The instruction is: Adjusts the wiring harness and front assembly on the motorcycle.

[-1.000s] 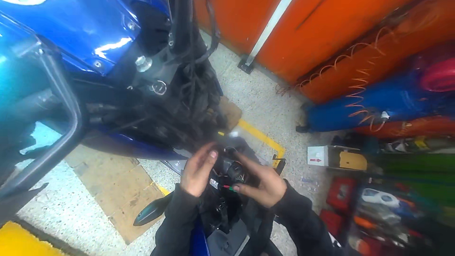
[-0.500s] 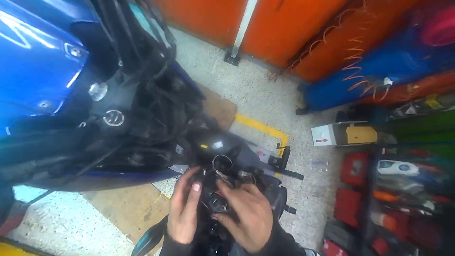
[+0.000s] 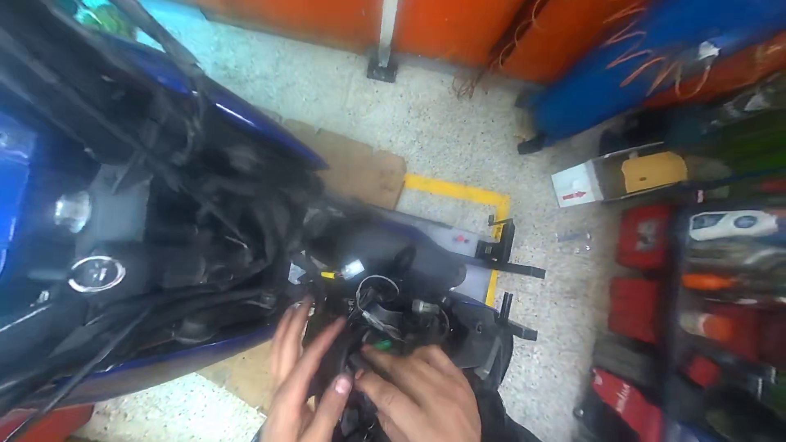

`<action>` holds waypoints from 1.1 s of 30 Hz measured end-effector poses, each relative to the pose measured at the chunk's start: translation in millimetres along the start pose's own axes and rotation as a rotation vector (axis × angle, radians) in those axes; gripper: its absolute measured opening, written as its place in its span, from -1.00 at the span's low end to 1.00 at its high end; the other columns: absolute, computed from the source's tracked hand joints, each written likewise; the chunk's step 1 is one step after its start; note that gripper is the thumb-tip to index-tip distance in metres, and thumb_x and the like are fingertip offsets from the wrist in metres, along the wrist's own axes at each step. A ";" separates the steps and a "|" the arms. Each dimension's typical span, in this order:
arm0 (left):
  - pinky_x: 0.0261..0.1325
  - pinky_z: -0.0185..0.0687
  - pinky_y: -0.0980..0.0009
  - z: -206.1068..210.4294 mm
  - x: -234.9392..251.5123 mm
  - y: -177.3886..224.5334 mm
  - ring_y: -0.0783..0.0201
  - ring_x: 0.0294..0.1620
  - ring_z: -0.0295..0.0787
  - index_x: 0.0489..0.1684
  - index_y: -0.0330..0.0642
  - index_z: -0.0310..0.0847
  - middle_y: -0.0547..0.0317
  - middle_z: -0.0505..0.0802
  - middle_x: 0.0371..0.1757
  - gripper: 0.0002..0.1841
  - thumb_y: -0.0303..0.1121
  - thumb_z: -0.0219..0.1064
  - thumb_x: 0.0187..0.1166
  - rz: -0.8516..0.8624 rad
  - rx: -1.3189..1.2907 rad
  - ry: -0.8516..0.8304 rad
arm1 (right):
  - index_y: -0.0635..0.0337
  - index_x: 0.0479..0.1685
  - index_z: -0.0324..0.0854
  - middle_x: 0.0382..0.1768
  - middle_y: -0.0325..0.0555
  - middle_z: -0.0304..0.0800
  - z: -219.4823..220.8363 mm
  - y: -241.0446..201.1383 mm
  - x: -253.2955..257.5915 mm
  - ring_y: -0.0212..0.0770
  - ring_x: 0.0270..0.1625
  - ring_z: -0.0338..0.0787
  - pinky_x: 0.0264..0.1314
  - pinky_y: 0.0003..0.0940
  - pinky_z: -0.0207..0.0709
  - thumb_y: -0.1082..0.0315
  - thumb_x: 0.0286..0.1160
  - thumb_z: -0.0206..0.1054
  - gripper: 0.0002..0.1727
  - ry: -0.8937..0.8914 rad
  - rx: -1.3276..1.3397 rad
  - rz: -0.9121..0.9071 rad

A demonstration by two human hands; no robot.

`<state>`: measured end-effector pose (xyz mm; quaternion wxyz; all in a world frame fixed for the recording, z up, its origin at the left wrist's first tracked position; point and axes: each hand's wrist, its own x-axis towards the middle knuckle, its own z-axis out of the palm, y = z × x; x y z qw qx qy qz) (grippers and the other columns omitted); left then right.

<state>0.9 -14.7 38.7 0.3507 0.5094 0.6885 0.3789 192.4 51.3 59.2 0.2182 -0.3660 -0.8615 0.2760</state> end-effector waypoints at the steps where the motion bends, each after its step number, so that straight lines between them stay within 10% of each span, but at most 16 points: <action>1: 0.80 0.04 -0.24 -10.1 -0.4 1.1 -0.17 0.83 0.13 0.44 0.24 0.70 0.00 0.43 0.78 -0.51 0.17 0.21 0.65 0.025 0.023 -0.033 | -0.29 0.15 0.78 0.22 -0.24 0.90 0.0 0.0 0.2 -0.26 -0.08 0.87 0.09 -0.28 0.59 0.21 0.65 0.26 -0.75 0.004 0.002 -0.008; 7: 0.35 0.72 0.17 -51.6 16.0 27.4 0.08 0.41 0.73 0.28 -0.01 0.82 -0.07 0.76 0.46 -0.65 -0.19 0.38 0.57 0.060 0.272 -0.300 | -0.33 0.12 0.84 0.20 -0.29 0.91 0.3 0.8 1.1 -0.30 -0.16 0.82 0.10 -0.32 0.53 0.29 0.65 0.23 -0.69 -0.009 -0.003 -0.112; 15: -0.23 0.70 0.19 -36.3 33.6 40.9 0.09 -0.22 0.87 -0.33 -0.07 0.83 0.12 0.91 -0.31 -0.67 -0.09 0.25 0.67 0.331 0.835 -0.172 | -0.30 0.13 0.84 0.19 -0.31 0.92 2.5 0.9 0.5 -0.32 -0.19 0.82 0.07 -0.33 0.54 0.31 0.65 0.23 -0.68 0.006 0.002 -0.086; 26: -0.12 0.75 0.38 -21.0 15.8 45.4 0.28 -0.25 0.84 -0.25 -0.12 0.81 0.16 0.89 -0.33 -0.69 -0.13 0.25 0.74 0.262 0.567 -0.024 | 0.06 -0.04 0.73 0.08 -0.07 0.87 -6.4 16.1 2.1 -0.23 0.05 0.88 0.03 -0.33 0.81 0.15 0.37 0.60 -0.70 0.023 0.367 0.107; 33: 0.00 0.75 0.33 9.0 0.7 60.8 0.28 -0.20 0.85 -0.26 -0.09 0.81 0.19 0.91 -0.31 -0.71 -0.15 0.26 0.73 0.314 0.475 0.080 | 0.14 0.44 0.68 0.30 -0.12 0.87 -1.1 15.4 6.7 -0.22 0.03 0.92 0.05 -0.18 0.74 0.11 0.46 0.37 -0.45 -0.063 0.157 0.095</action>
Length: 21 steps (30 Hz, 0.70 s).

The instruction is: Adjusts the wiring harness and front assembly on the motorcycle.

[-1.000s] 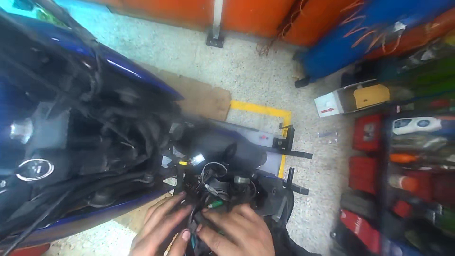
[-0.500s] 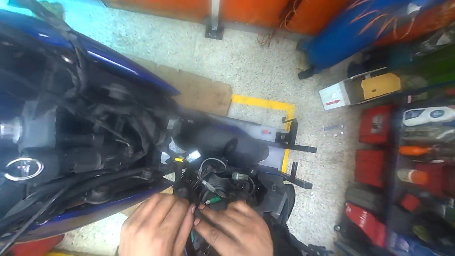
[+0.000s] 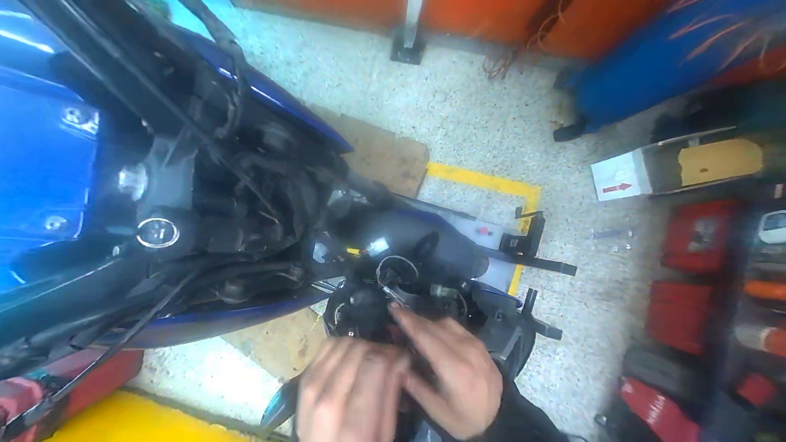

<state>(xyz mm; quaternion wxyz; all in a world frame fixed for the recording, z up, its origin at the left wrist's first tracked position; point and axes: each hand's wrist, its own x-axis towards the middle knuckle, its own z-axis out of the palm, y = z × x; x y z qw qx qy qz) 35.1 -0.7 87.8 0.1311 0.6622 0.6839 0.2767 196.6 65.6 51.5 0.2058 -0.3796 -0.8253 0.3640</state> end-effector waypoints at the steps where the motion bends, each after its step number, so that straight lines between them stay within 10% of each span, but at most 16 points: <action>1: 0.02 0.73 0.34 5.1 -1.8 5.1 0.30 -0.19 0.84 -0.27 -0.07 0.82 0.21 0.90 -0.31 -0.72 -0.14 0.27 0.72 -0.003 -0.054 0.022 | 0.11 0.37 0.73 0.24 -0.17 0.90 1.2 2.4 1.6 -0.24 0.02 0.92 0.03 -0.16 0.71 0.18 0.45 0.30 -0.51 0.003 -0.012 -0.021; 4: -0.06 0.78 0.43 15.0 -5.0 -8.9 0.41 -0.23 0.83 -0.30 -0.18 0.81 0.21 0.89 -0.32 -0.69 -0.17 0.26 0.69 -0.239 -0.172 0.203 | 0.05 0.30 0.78 0.23 -0.22 0.91 -0.8 5.4 0.9 -0.28 0.13 0.89 0.18 -0.17 0.69 0.13 0.56 0.33 -0.59 -0.036 0.018 -0.020; 6: -0.22 0.81 0.42 15.6 -0.3 -31.2 0.42 -0.28 0.81 0.05 -0.27 0.69 0.23 0.85 -0.23 -0.62 -0.12 0.13 0.76 -0.535 -0.343 0.216 | 0.04 0.30 0.78 0.21 -0.24 0.91 -1.0 5.0 -1.4 -0.30 0.16 0.88 0.24 -0.20 0.69 0.04 0.57 0.38 -0.57 -0.015 0.033 0.016; 11: 0.19 0.80 0.06 21.1 14.2 -48.7 0.31 0.15 0.85 0.64 0.19 0.48 0.28 0.87 0.20 -0.36 0.28 -0.03 0.72 -0.761 -0.466 -0.106 | 0.02 0.28 0.78 0.06 -0.29 0.92 -0.3 3.9 0.9 -0.35 0.05 0.86 0.20 -0.27 0.74 -0.07 0.52 0.41 -0.51 0.052 0.066 0.061; 21: 0.15 0.78 0.20 40.2 11.2 -19.9 0.33 0.07 0.83 0.25 0.07 0.79 0.32 0.91 0.03 -0.61 -0.02 0.09 0.80 -0.631 -0.721 0.089 | 0.11 0.36 0.70 -0.12 -0.21 0.96 1.8 1.9 4.2 -0.31 -0.18 0.90 -0.02 -0.26 0.80 -0.08 0.55 0.41 -0.44 0.133 0.003 0.020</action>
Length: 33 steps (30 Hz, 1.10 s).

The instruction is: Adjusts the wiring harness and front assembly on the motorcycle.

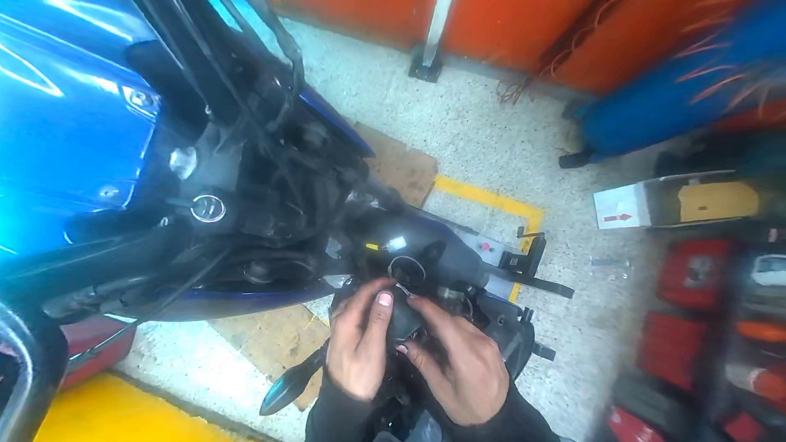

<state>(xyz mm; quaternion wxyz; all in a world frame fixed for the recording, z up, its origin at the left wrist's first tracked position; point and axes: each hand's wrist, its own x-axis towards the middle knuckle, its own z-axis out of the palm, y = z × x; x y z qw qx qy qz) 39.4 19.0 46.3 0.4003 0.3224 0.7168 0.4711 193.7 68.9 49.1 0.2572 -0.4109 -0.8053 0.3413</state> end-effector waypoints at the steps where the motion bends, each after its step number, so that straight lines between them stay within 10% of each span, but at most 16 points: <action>1: 0.17 0.80 0.20 0.0 -2.9 1.6 0.32 0.08 0.84 0.27 0.07 0.78 0.32 0.91 0.05 -0.62 -0.02 0.14 0.78 0.019 0.002 0.002 | 0.08 0.29 0.71 -0.16 -0.24 0.95 0.6 0.3 1.3 -0.32 -0.22 0.89 -0.08 -0.25 0.80 -0.08 0.49 0.45 -0.47 -0.007 0.001 0.008; 4: 0.50 0.59 0.01 0.7 -9.3 3.4 0.35 0.20 0.81 0.32 0.14 0.76 0.42 0.90 0.12 -0.61 0.04 0.23 0.71 0.072 0.071 -0.017 | 0.01 0.02 0.72 -0.35 -0.31 0.91 5.1 -0.8 4.7 -0.29 -0.34 0.89 -0.29 -0.17 0.78 -0.05 0.18 0.55 -0.53 0.001 -0.061 0.024; 6: 0.42 0.67 0.08 -1.6 -7.8 1.7 0.33 0.20 0.81 0.29 0.14 0.79 0.40 0.90 0.13 -0.62 0.03 0.19 0.73 0.060 0.037 -0.008 | 0.00 0.06 0.73 -0.30 -0.32 0.93 3.0 -1.3 4.0 -0.32 -0.30 0.89 -0.24 -0.23 0.79 -0.13 0.35 0.49 -0.53 -0.010 -0.066 -0.007; 11: 0.23 0.80 0.28 -3.6 -6.9 0.8 0.34 0.17 0.84 0.28 -0.01 0.78 0.29 0.91 0.15 -0.57 -0.06 0.00 0.85 0.038 -0.030 0.037 | 0.03 0.49 0.66 0.34 -0.21 0.84 -4.7 1.7 1.4 -0.25 0.23 0.86 0.32 -0.15 0.70 0.02 0.65 0.25 -0.48 -0.130 -0.042 -0.091; 21: 0.31 0.74 0.18 2.0 -19.8 -1.9 0.37 0.07 0.85 0.16 0.02 0.84 0.35 0.94 -0.03 -0.60 -0.12 0.03 0.80 0.115 0.174 0.083 | 0.09 0.08 0.88 -0.14 -0.24 0.99 5.8 -12.9 -1.8 -0.30 -0.20 0.93 -0.12 -0.24 0.81 0.34 0.22 0.42 -0.62 -0.003 0.093 0.015; 24: 0.75 0.25 -0.18 -0.2 -31.4 3.0 0.34 0.32 0.78 0.41 -0.10 0.68 0.30 0.90 0.19 -0.48 0.01 -0.02 0.80 0.129 0.340 0.038 | 0.02 -0.05 0.90 -0.29 -0.27 0.98 6.6 -15.0 -0.5 -0.29 -0.30 0.92 -0.21 -0.20 0.77 0.30 0.22 0.40 -0.70 0.020 0.004 -0.032; 27: 0.77 -0.07 -0.42 3.3 -43.2 14.8 0.16 0.59 0.58 0.72 -0.18 0.38 0.11 0.75 0.49 -0.22 0.23 -0.27 0.78 0.102 0.528 -0.048 | -0.02 -0.21 0.92 -0.48 -0.30 0.93 11.6 -13.9 -0.3 -0.33 -0.49 0.84 -0.35 -0.27 0.68 0.19 0.40 0.34 -0.76 0.114 -0.078 -0.061; 31: 0.68 0.19 -0.31 2.4 -45.9 9.0 0.03 0.54 0.56 0.55 -0.07 0.55 0.03 0.74 0.41 -0.38 0.14 0.01 0.72 0.030 0.458 -0.044 | -0.11 0.24 0.78 0.01 -0.30 0.95 -24.4 2.7 11.2 -0.26 0.08 0.89 0.34 0.02 0.62 -0.10 0.39 0.48 -0.52 -0.244 -0.039 -0.093; 33: 0.49 0.45 -0.18 -2.1 -47.2 8.4 -0.06 0.46 0.57 0.39 0.01 0.69 -0.07 0.71 0.38 -0.46 0.11 0.15 0.60 0.005 0.497 -0.001 | -0.13 0.39 0.71 0.17 -0.23 0.89 -54.0 22.6 27.9 -0.14 0.25 0.83 0.36 0.18 0.62 -0.20 0.29 0.55 -0.35 -0.360 0.000 -0.019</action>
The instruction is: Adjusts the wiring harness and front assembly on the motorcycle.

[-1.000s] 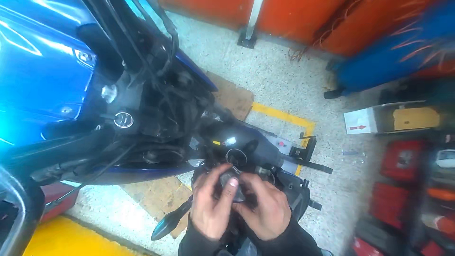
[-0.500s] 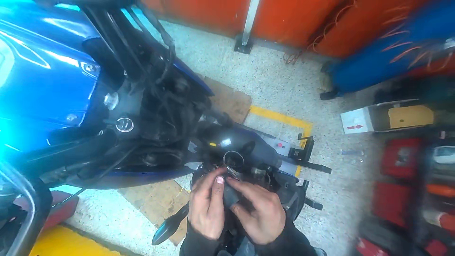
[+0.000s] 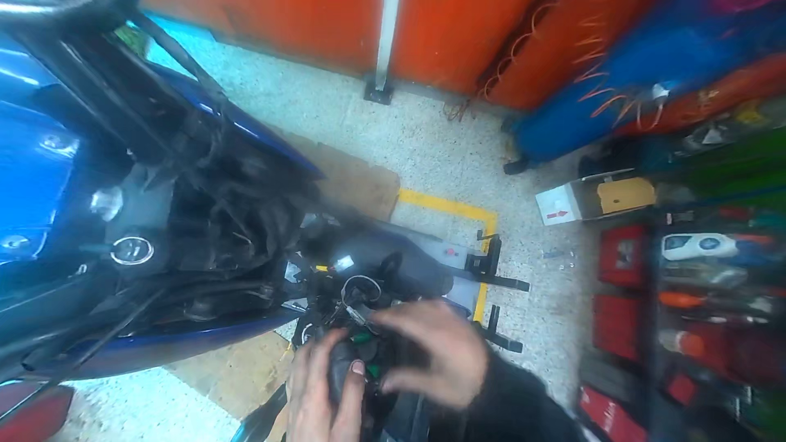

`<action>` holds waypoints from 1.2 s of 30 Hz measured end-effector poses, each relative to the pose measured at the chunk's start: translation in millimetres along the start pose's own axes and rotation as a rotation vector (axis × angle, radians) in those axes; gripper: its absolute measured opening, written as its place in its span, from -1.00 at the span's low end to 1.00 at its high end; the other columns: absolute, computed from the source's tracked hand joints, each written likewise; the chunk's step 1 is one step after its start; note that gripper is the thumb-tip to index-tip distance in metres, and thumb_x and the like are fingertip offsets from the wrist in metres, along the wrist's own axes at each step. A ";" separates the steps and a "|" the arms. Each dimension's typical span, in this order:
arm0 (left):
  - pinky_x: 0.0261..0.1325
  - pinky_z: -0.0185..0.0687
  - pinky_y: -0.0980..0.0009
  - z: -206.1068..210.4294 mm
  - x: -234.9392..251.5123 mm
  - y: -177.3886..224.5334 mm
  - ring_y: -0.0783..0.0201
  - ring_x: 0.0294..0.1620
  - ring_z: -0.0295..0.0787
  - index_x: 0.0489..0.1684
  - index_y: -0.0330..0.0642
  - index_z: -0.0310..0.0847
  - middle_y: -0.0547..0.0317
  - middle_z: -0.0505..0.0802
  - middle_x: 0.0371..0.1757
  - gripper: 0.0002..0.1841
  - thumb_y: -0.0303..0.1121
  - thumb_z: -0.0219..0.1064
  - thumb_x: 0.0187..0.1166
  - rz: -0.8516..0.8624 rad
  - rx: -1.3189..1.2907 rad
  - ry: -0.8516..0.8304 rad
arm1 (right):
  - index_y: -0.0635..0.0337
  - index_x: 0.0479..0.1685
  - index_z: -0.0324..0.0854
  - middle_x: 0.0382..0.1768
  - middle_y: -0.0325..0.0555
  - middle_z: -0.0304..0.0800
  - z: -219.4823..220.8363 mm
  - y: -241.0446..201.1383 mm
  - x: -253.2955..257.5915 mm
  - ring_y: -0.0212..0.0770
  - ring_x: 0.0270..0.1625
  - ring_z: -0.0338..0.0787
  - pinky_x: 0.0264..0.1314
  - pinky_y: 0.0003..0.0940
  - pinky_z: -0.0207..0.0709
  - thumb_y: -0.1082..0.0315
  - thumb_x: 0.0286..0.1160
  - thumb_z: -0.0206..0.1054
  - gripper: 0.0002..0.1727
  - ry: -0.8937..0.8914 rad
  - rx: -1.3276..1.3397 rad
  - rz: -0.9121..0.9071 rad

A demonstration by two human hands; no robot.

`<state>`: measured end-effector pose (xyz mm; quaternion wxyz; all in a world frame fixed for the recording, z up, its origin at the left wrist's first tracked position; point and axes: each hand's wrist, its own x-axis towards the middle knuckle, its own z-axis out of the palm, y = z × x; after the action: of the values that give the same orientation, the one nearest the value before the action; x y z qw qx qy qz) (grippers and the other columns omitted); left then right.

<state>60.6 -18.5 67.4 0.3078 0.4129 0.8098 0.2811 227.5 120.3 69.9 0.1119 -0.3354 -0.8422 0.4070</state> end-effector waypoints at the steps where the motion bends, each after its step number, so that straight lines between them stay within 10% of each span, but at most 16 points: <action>1: 0.41 0.43 -0.20 -2.1 0.8 -0.2 -0.16 0.44 0.53 0.31 0.09 0.76 -0.15 0.68 0.39 -0.48 0.12 0.17 0.54 0.008 0.064 0.033 | -0.10 0.37 0.73 0.13 -0.19 0.89 -13.1 13.0 4.2 -0.10 0.20 0.84 0.26 0.17 0.68 -0.14 0.38 0.50 -0.41 0.006 -0.042 0.061; 5: 0.40 0.45 -0.16 -17.5 14.5 -2.2 -0.14 0.50 0.50 0.20 0.29 0.82 -0.03 0.67 0.47 -0.58 0.08 0.24 0.47 0.132 0.171 -0.024 | -0.04 0.12 0.81 0.03 0.01 0.83 -15.7 35.1 24.2 0.09 0.02 0.86 -0.03 0.19 0.73 0.05 0.52 0.40 -0.67 -0.156 -0.377 0.355; 8: 0.39 0.59 -0.10 -31.9 40.2 -8.8 0.17 0.32 0.72 0.55 0.06 0.56 0.30 0.85 0.22 -0.27 0.28 0.32 0.42 0.157 0.105 -0.192 | -0.21 0.25 0.82 0.30 0.05 0.72 -5.0 32.4 28.4 0.14 0.25 0.75 0.14 0.19 0.64 0.21 0.51 0.34 -0.65 -0.265 -0.433 0.356; 11: -0.02 0.82 -0.05 -37.9 68.7 -2.1 0.20 -0.11 0.87 0.59 -0.06 0.45 0.23 0.88 -0.07 -0.16 0.35 0.31 0.41 0.085 0.152 -0.008 | -0.44 0.51 0.65 0.70 -0.07 0.39 -16.3 41.1 28.6 0.15 0.61 0.46 0.43 0.27 0.39 0.19 0.60 0.27 -0.52 -0.444 -0.392 0.336; 16: 0.59 0.41 -0.16 -27.5 110.9 9.2 -0.08 0.59 0.49 0.52 -0.06 0.58 -0.02 0.64 0.53 -0.37 0.03 0.37 0.47 0.326 0.265 0.133 | -0.36 0.53 0.63 0.70 -0.03 0.40 -16.8 56.1 28.0 0.17 0.68 0.41 0.55 0.32 0.32 0.25 0.49 0.32 -0.45 -0.539 -0.253 0.185; 20: 0.70 0.37 -0.02 -9.3 112.8 2.3 0.16 0.47 0.67 0.14 0.03 0.84 0.23 0.87 0.22 -0.61 -0.01 0.21 0.65 0.431 0.250 0.053 | -0.25 0.53 0.61 0.64 -0.01 0.48 -22.9 53.9 41.5 0.18 0.68 0.39 0.57 0.33 0.26 0.04 0.48 0.40 -0.45 -0.689 -0.367 0.268; 24: 0.56 0.53 0.17 0.2 104.9 -6.2 0.23 0.41 0.66 0.01 0.01 0.85 0.29 0.86 0.11 -0.78 -0.20 0.34 0.58 0.427 0.048 0.078 | 0.02 0.42 0.63 0.48 0.13 0.59 -21.9 39.2 62.8 0.27 0.49 0.58 0.46 0.31 0.44 0.33 0.41 0.48 -0.49 -0.836 -0.445 0.340; 36: 0.51 0.58 0.23 9.0 106.2 -14.5 0.29 0.42 0.65 0.02 0.08 0.90 0.36 0.86 0.13 -0.77 -0.21 0.50 0.44 0.442 -0.152 0.061 | 0.04 0.15 0.81 -0.06 -0.01 0.94 -26.8 44.6 18.9 0.11 0.00 0.92 0.01 0.24 0.75 0.31 0.26 0.48 -0.61 -0.168 -0.405 0.070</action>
<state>10.1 65.4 23.0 0.2444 0.5473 0.6851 0.4139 246.8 168.8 51.7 -0.0426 -0.3451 -0.9009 0.2599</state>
